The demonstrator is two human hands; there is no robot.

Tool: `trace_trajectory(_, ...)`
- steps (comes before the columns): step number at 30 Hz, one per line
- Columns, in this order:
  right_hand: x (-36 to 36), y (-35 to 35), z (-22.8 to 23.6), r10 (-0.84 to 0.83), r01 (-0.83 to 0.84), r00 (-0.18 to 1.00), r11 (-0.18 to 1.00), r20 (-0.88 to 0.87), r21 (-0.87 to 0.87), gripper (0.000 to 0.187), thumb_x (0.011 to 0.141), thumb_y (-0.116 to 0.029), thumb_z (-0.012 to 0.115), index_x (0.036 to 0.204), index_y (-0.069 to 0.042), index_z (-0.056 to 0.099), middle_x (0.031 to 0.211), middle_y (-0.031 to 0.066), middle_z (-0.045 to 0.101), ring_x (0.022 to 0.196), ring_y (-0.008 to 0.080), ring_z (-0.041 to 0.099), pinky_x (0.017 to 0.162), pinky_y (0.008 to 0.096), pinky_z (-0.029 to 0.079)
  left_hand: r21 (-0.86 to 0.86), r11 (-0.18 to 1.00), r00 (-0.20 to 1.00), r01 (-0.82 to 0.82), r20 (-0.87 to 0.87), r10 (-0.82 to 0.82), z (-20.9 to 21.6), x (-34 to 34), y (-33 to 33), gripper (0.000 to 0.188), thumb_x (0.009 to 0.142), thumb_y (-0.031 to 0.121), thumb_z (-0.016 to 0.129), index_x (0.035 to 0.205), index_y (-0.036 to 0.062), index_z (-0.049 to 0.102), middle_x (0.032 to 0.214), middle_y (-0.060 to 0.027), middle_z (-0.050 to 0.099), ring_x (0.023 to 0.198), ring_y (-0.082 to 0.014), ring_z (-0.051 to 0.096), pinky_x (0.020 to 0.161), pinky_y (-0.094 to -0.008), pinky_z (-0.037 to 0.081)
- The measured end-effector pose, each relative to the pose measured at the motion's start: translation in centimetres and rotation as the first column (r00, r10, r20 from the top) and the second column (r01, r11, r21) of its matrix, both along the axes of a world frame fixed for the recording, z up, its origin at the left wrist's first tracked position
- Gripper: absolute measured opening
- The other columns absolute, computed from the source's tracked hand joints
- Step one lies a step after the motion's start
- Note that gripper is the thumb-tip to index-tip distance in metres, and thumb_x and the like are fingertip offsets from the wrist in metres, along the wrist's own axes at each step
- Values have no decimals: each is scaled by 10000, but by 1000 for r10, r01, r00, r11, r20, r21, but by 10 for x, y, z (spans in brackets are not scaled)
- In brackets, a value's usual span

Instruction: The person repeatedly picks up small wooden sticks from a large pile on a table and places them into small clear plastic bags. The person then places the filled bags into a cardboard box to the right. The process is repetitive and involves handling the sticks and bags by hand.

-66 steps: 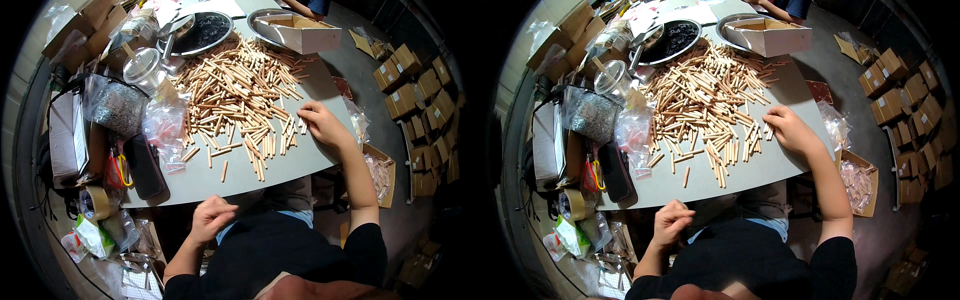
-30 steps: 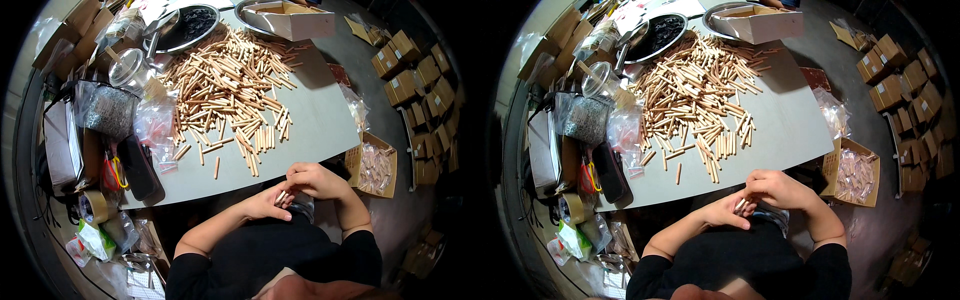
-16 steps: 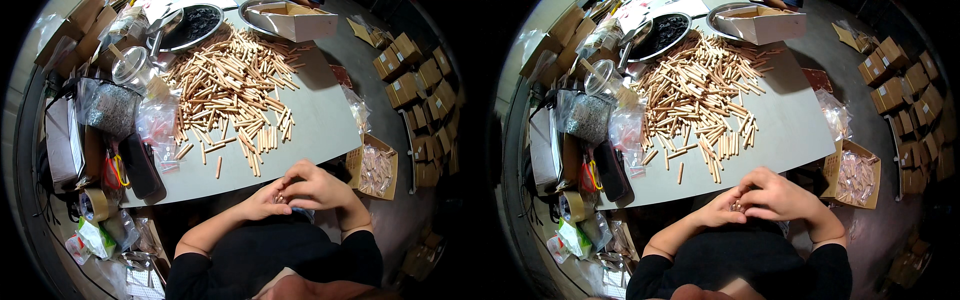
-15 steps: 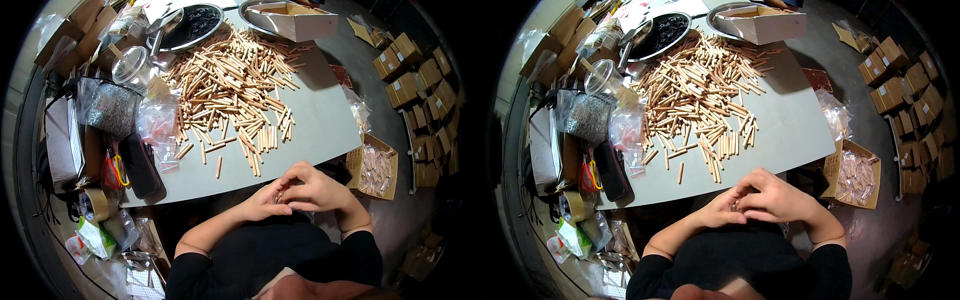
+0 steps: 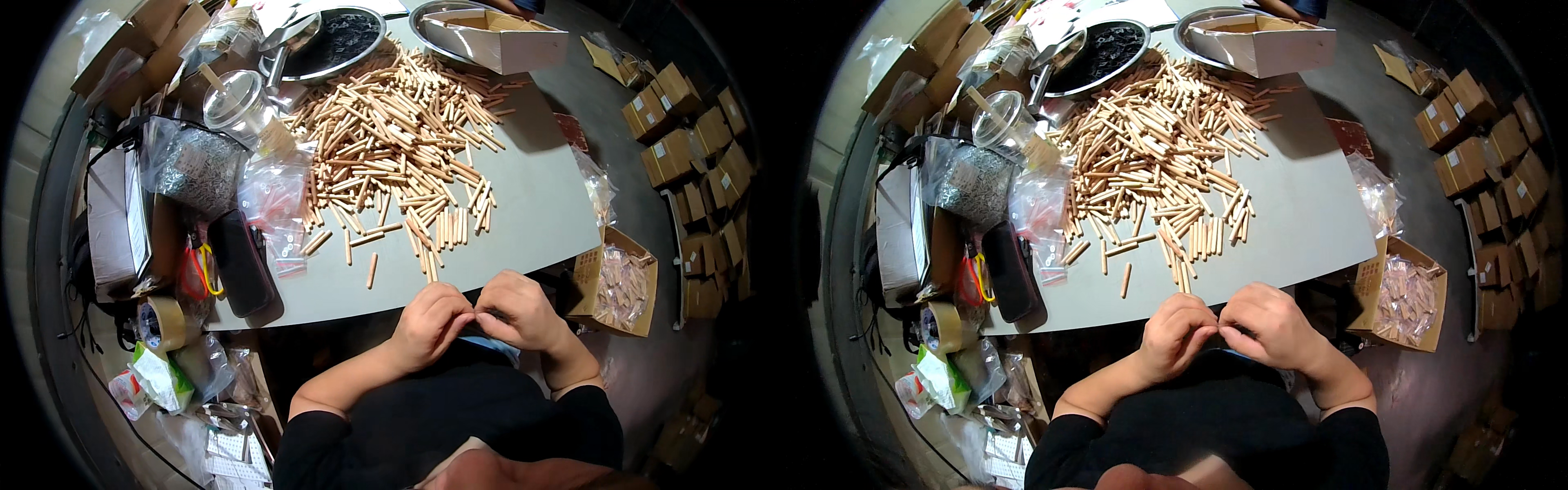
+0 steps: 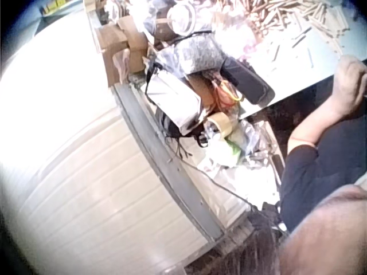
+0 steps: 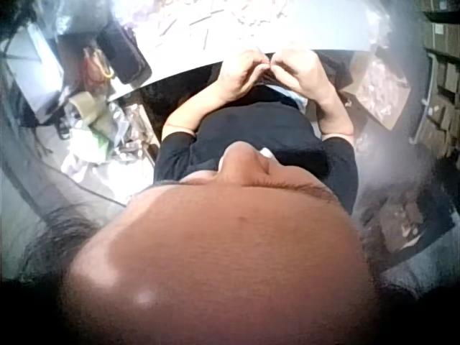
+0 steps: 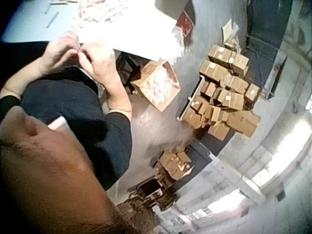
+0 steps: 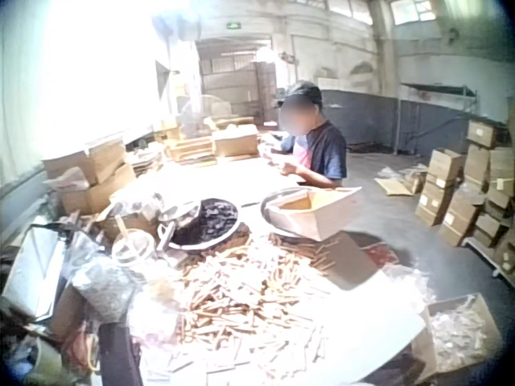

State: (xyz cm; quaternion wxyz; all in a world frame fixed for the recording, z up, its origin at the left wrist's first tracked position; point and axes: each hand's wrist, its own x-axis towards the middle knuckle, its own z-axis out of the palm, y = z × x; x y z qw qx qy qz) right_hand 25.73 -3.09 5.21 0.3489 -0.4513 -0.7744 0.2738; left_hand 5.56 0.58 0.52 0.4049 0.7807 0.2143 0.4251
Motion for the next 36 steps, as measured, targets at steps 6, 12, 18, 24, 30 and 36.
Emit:
trace_trajectory(6, 2, -4, -5, 21, -21, 1000, 1000, -3, -18, 134, 759, -57, 742, 790, -29, 615, 760, 109, 572, 729, 316, 568, 667, 399, 481, -88, 996, 1000, 2, 3, -2, -2, -11, 0, 113, 848, 3, 716, 927, 8, 634, 860, -123, 639, 817, -285, 624, 732, -363, 513)
trace_trajectory(12, 66, -33, -8, -332, 336, 942, 937, 49, -101, 187, 809, -107, 730, 765, -7, 579, 734, 98, 559, 685, 257, 537, 632, 361, 431, 263, 838, 732, -478, -407, 546, -1, -64, 14, 479, 801, 155, 789, 1200, -6, 579, 1208, -210, 581, 1107, -388, 552, 956, -451, 437)
trace_trajectory(18, 190, -108, -16, -816, 891, 406, 454, 413, 22, 221, 867, -137, 702, 814, 13, 550, 783, 103, 574, 707, 228, 532, 646, 344, 436, 549, 664, 187, -507, -682, 707, -6, -112, 14, 752, 822, 468, 732, 1346, -33, 530, 1467, -189, 452, 1395, -363, 338, 1082, -514, 271)
trace_trajectory(24, 174, -72, -22, -823, 860, 425, 497, 377, 115, 142, 875, -69, 651, 977, 25, 618, 920, 137, 615, 827, 292, 617, 745, 363, 504, 474, 777, 412, -415, -663, 625, -11, -106, 3, 673, 804, 403, 763, 1280, -31, 571, 1361, -186, 519, 1299, -380, 457, 1088, -529, 295)
trace_trajectory(30, 74, 42, -30, -355, 340, 888, 935, 290, 105, 350, 835, 59, 591, 1172, -19, 644, 1186, 176, 606, 1090, 365, 604, 969, 395, 477, 438, 824, 578, -360, -588, 565, -13, -109, -5, 595, 738, 193, 812, 1250, -23, 597, 1252, -165, 545, 1123, -352, 527, 961, -452, 441)
trace_trajectory(36, 55, 92, -49, -297, 243, 921, 944, 253, 223, 280, 857, 47, 622, 1126, -13, 671, 1152, 160, 646, 1081, 344, 612, 932, 390, 510, 375, 876, 757, -304, -463, 461, -20, -132, -7, 338, 711, -2, 783, 1035, 11, 686, 1088, -117, 618, 902, -287, 608, 784, -373, 514)
